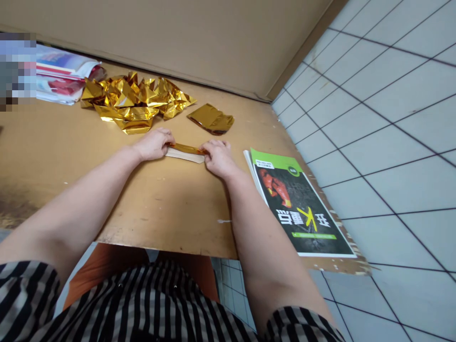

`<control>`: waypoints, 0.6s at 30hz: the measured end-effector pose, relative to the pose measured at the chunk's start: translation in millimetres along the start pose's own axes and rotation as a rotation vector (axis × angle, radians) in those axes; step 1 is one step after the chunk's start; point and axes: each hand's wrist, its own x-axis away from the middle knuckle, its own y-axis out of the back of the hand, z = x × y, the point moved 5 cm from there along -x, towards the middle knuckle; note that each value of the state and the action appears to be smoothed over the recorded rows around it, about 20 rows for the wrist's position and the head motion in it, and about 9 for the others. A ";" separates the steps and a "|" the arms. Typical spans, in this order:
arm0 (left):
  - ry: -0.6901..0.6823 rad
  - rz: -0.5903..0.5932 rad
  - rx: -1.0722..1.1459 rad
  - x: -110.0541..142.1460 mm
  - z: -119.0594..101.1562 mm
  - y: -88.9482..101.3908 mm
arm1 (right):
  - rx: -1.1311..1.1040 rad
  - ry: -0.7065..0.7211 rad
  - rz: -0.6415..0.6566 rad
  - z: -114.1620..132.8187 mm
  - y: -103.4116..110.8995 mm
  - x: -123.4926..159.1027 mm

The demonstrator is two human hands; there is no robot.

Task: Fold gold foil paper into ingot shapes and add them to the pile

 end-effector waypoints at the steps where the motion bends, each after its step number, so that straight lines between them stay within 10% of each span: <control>1: -0.004 0.016 -0.019 0.8 -1.7 1.0 | 0.007 0.007 0.011 1.0 0.8 0.7; 18: -0.188 0.110 -0.212 4.0 -51.6 -10.4 | 0.121 0.051 0.121 13.6 6.4 5.2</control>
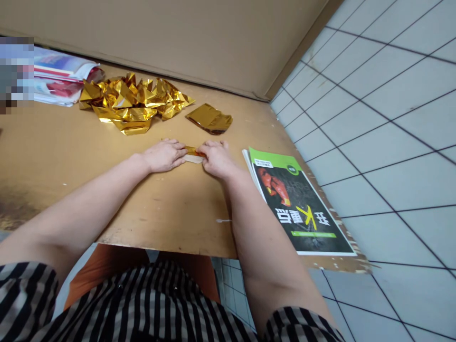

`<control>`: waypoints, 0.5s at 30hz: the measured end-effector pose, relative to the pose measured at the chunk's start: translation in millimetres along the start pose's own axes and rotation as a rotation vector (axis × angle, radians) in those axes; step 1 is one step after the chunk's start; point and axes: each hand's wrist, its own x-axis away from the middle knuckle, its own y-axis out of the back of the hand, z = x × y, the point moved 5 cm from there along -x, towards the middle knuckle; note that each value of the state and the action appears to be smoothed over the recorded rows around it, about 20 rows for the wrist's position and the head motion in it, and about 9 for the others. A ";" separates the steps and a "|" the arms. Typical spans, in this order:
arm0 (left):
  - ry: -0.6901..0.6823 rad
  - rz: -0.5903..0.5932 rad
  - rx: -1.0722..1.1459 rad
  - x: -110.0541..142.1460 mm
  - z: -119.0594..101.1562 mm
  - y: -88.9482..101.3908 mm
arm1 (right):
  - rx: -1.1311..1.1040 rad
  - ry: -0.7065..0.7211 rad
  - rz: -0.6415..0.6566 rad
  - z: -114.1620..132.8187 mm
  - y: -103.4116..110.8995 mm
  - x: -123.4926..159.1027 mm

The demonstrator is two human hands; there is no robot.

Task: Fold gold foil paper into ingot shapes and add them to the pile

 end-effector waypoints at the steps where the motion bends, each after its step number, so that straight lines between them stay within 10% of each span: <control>1: -0.013 0.003 0.003 -0.4 -0.5 -1.0 | 0.008 0.001 0.003 0.3 -0.4 0.1; 15: -0.010 -0.006 0.010 -3.0 0.8 -5.4 | 0.091 -0.003 0.063 18.6 2.2 2.1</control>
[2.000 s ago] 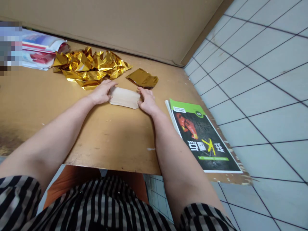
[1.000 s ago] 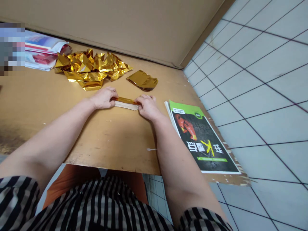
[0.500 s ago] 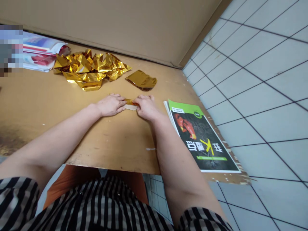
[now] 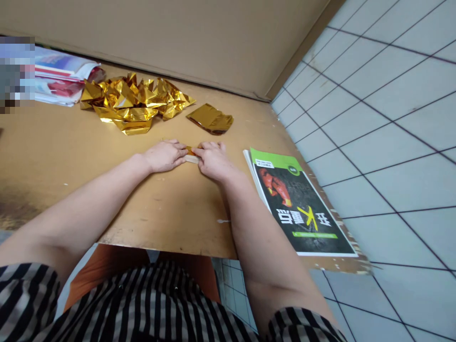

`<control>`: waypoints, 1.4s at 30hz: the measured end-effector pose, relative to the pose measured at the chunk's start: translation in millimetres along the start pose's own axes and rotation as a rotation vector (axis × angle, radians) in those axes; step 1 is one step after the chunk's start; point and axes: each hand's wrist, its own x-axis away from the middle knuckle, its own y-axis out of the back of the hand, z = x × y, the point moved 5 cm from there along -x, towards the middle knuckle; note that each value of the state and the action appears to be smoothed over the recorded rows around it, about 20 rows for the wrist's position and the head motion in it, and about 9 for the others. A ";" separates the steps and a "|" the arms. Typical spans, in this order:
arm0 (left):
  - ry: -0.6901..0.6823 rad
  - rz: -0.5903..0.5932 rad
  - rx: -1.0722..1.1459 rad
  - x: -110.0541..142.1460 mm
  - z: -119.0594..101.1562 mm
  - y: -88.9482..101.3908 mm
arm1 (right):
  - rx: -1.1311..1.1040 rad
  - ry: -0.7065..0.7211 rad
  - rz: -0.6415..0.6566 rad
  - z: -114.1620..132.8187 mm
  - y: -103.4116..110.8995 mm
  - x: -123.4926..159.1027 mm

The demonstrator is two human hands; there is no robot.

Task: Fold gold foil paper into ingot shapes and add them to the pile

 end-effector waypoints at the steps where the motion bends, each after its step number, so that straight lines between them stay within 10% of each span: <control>1: 0.003 -0.005 -0.002 0.1 0.2 0.1 | 0.021 -0.027 0.020 0.1 1.8 1.2; 9: 0.094 -0.095 -0.062 2.0 9.4 5.7 | 0.124 -0.071 0.103 23.2 16.4 10.8; 22: 0.160 -0.003 0.160 1.1 29.2 -4.2 | -0.227 0.260 -0.070 53.4 -1.3 0.6; 30: 0.129 0.061 0.164 -2.0 28.6 -4.5 | -0.208 0.056 -0.071 8.3 -12.8 -12.8; 37: 0.106 -0.114 -0.003 0.7 10.4 17.2 | -0.005 -0.066 -0.041 29.2 -4.7 -0.8; 42: 0.077 -0.017 -0.066 -3.5 -12.9 12.3 | 0.048 -0.112 -0.047 39.7 -3.7 0.0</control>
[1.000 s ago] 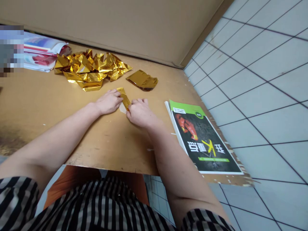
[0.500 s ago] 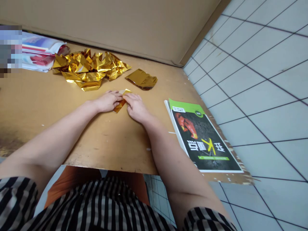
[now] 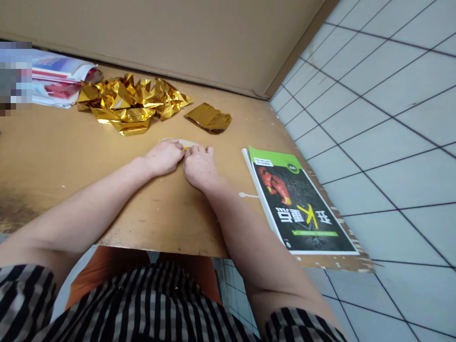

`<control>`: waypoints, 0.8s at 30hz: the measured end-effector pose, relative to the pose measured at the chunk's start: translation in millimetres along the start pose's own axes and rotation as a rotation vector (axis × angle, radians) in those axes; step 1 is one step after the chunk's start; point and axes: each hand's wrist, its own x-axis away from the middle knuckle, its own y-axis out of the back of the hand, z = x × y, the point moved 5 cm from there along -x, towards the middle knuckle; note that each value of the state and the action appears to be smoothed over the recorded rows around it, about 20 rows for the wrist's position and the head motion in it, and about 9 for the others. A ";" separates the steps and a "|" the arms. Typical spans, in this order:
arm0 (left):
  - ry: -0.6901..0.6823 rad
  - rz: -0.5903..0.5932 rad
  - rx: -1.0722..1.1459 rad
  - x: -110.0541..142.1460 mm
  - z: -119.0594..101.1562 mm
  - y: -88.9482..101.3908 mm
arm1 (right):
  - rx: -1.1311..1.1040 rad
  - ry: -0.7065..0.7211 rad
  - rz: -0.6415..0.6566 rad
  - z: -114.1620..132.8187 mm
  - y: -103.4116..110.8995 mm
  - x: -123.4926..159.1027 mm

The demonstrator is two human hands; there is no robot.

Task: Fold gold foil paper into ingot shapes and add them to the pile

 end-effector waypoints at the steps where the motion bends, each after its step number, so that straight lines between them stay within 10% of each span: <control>1: 0.007 0.017 0.003 -0.3 -1.6 -2.5 | -0.005 -0.009 0.003 -0.3 0.0 -0.1; 24: 0.123 0.186 0.138 6.7 30.5 -34.0 | -0.292 0.038 -0.117 -20.0 -17.0 -16.0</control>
